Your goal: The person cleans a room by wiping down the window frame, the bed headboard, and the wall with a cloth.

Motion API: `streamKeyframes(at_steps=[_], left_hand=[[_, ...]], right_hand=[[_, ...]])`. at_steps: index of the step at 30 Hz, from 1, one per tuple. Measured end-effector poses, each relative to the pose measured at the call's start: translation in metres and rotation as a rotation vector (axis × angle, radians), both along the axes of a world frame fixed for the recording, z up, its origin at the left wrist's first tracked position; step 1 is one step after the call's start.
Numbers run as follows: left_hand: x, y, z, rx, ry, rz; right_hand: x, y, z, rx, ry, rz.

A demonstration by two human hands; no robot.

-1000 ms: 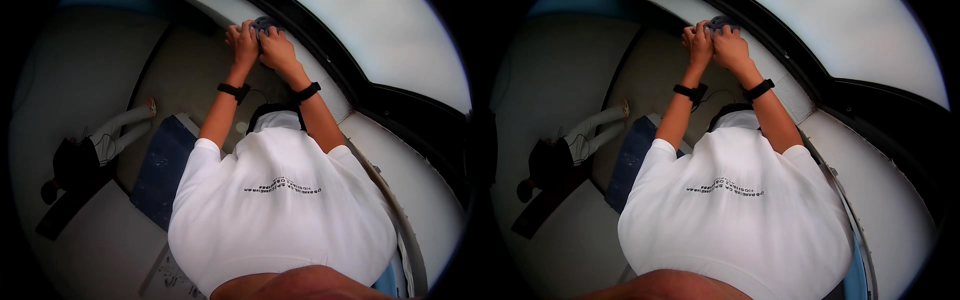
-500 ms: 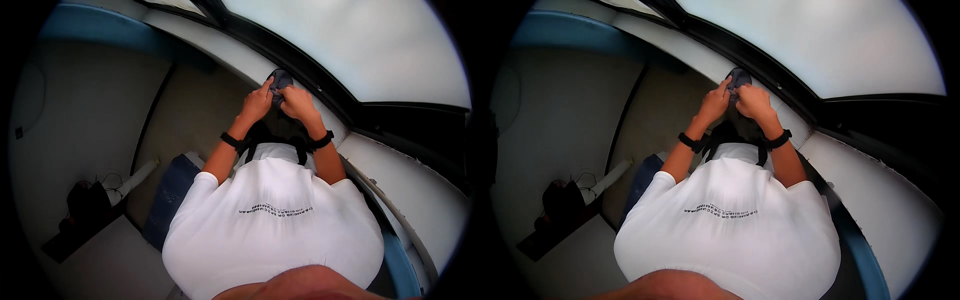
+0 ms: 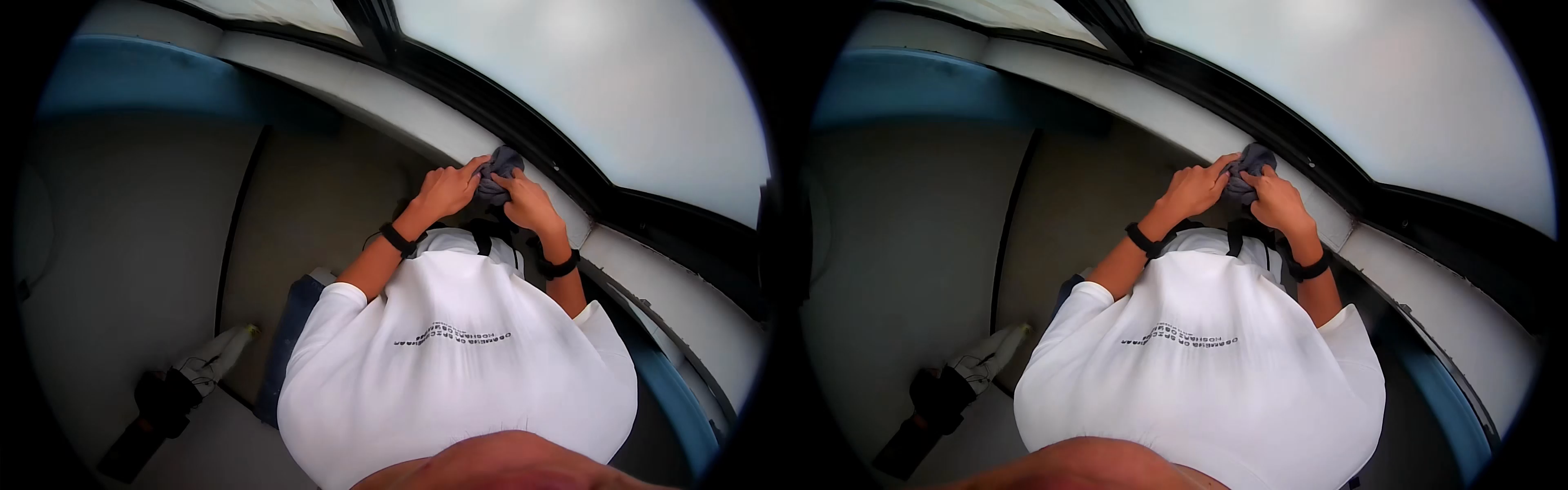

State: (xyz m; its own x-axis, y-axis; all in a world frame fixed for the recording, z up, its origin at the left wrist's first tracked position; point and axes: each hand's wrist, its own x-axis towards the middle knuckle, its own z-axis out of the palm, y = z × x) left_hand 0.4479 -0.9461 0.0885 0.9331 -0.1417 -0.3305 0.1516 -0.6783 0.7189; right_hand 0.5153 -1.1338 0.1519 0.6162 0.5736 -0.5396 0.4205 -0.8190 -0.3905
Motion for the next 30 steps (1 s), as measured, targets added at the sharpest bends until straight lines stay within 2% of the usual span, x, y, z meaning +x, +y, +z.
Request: streamKeyframes(at_steps=[3,5,6,13,16,18,19,21,22,24,27,28,29,30], left_hand=[[0.007,0.027,-0.019,0.025,-0.066,-0.024],[0.008,0.046,-0.031,0.163,-0.158,-0.039],[0.014,0.06,-0.033,0.155,-0.168,-0.043],[0.02,0.141,-0.054,0.198,-0.107,0.055],[0.016,0.162,-0.059,0.272,-0.149,0.147],[0.02,0.182,-0.05,0.198,0.043,0.232],[0.019,0.189,-0.054,0.203,0.043,0.217],[0.013,0.196,-0.068,0.417,-0.229,0.341],[0.012,0.202,-0.073,0.417,-0.226,0.324],[0.013,0.211,-0.081,0.507,-0.495,0.308],[0.016,0.206,-0.05,0.536,-0.577,0.154],[0.018,0.201,-0.041,0.618,-0.536,0.043],[0.026,0.192,-0.041,0.617,-0.545,0.011],[0.03,0.183,-0.047,0.447,-0.538,-0.068]], right_hand=[[-0.002,0.023,-0.015,0.023,-0.046,-0.031],[-0.008,0.051,-0.017,0.022,-0.105,-0.123],[-0.007,0.064,-0.021,0.014,-0.115,-0.128],[0.013,0.156,-0.059,0.111,-0.213,-0.183],[0.018,0.19,-0.069,0.107,-0.362,-0.115],[0.024,0.216,-0.08,0.155,-0.433,-0.082],[0.027,0.229,-0.086,0.195,-0.447,-0.064],[0.035,0.254,-0.104,0.26,-0.47,-0.038],[0.04,0.264,-0.109,0.295,-0.461,-0.021],[0.046,0.277,-0.11,0.323,-0.414,-0.049],[0.03,0.26,-0.095,0.444,-0.369,-0.107],[0.022,0.25,-0.093,0.494,-0.398,-0.123],[0.016,0.236,-0.091,0.496,-0.404,-0.156],[0.007,0.219,-0.086,0.454,-0.442,-0.167]])
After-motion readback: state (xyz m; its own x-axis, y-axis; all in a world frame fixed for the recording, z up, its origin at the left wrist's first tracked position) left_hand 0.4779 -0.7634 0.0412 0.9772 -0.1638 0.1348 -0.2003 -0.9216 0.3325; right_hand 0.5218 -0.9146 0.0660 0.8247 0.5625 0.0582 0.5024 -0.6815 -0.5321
